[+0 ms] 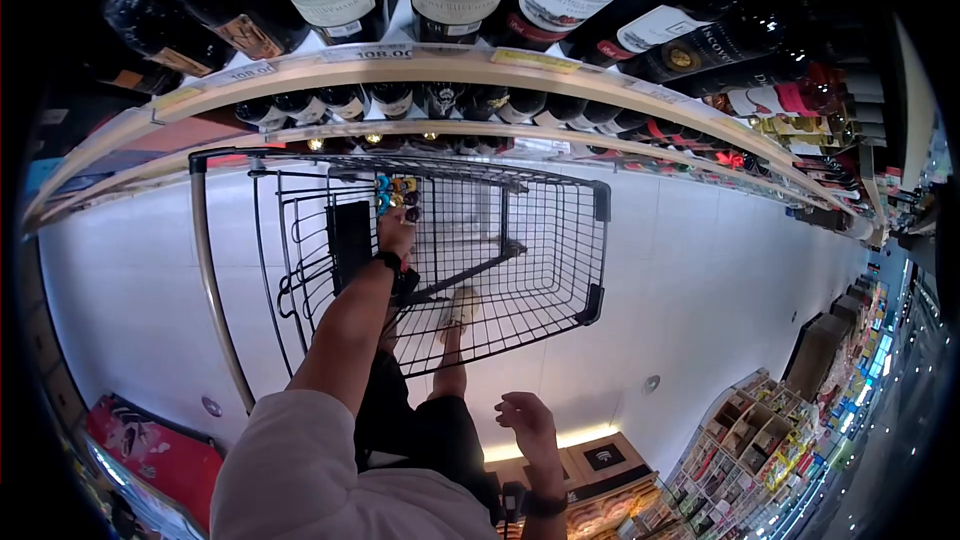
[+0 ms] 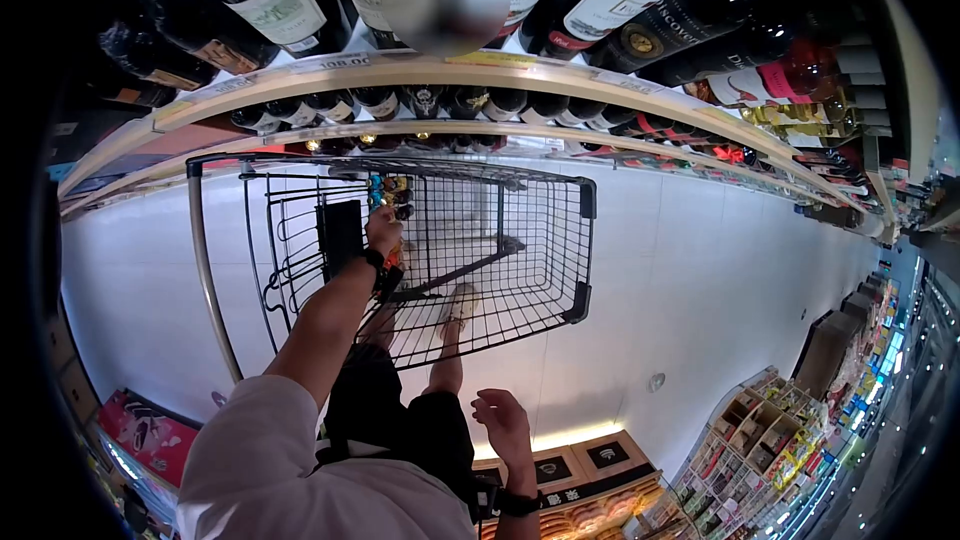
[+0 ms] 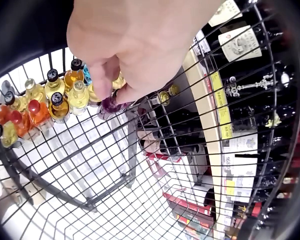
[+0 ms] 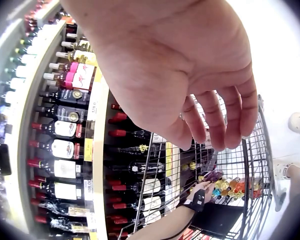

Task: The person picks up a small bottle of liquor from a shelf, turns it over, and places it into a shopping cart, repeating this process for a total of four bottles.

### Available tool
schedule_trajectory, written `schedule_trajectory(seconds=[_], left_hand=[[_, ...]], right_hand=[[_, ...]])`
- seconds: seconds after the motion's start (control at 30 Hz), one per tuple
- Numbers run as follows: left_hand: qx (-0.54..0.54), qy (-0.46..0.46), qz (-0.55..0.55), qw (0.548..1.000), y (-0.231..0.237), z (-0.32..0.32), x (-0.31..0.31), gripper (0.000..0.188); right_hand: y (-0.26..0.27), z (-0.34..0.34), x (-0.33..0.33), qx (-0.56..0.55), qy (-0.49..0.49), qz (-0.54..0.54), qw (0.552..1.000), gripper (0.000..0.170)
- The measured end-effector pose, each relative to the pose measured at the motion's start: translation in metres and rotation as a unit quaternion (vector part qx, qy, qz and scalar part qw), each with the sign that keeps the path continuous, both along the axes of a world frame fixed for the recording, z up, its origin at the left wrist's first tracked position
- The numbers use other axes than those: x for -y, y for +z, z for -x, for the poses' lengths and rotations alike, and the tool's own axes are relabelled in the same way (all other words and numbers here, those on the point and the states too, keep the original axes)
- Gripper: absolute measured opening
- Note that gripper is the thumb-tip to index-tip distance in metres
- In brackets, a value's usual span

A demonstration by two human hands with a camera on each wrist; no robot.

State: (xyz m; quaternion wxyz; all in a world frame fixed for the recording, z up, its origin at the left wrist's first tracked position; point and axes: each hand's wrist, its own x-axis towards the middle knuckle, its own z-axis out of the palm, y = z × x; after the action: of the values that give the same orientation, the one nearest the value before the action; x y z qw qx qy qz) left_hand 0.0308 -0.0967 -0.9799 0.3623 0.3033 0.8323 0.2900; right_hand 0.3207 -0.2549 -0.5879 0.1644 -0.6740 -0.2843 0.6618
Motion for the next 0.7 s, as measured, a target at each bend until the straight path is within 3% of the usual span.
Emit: schedule_trajectory(seconds=[0.13, 0.23, 0.33, 0.4, 0.5, 0.63, 0.7], left_hand=[[0.021, 0.046, 0.043, 0.998, 0.037, 0.008, 0.006, 0.032], [-0.021, -0.055, -0.093, 0.994, 0.045, 0.023, 0.026, 0.028], [0.232, 0.114, -0.059, 0.964, 0.114, 0.028, 0.029, 0.024], [0.28, 0.125, -0.077, 0.949, 0.164, 0.029, 0.031, 0.021], [0.357, 0.113, -0.11, 0.921, 0.255, 0.022, 0.039, 0.016], [0.338, 0.01, -0.117, 0.934, 0.342, 0.008, 0.046, 0.008], [0.372, -0.004, -0.152, 0.916, 0.373, 0.002, 0.047, 0.009]], right_hand=[[0.006, -0.011, -0.012, -0.019, 0.027, -0.041, 0.999, 0.022], [0.017, -0.02, -0.023, -0.027, 0.052, -0.071, 0.996, 0.019], [0.037, -0.029, -0.032, -0.041, 0.04, -0.112, 0.992, 0.017], [0.043, -0.043, -0.035, -0.061, 0.051, -0.135, 0.988, 0.018], [0.06, -0.057, -0.043, -0.062, 0.067, -0.169, 0.981, 0.019], [0.075, -0.077, -0.042, -0.066, 0.072, -0.21, 0.973, 0.022], [0.089, -0.084, -0.043, -0.06, 0.081, -0.232, 0.967, 0.024]])
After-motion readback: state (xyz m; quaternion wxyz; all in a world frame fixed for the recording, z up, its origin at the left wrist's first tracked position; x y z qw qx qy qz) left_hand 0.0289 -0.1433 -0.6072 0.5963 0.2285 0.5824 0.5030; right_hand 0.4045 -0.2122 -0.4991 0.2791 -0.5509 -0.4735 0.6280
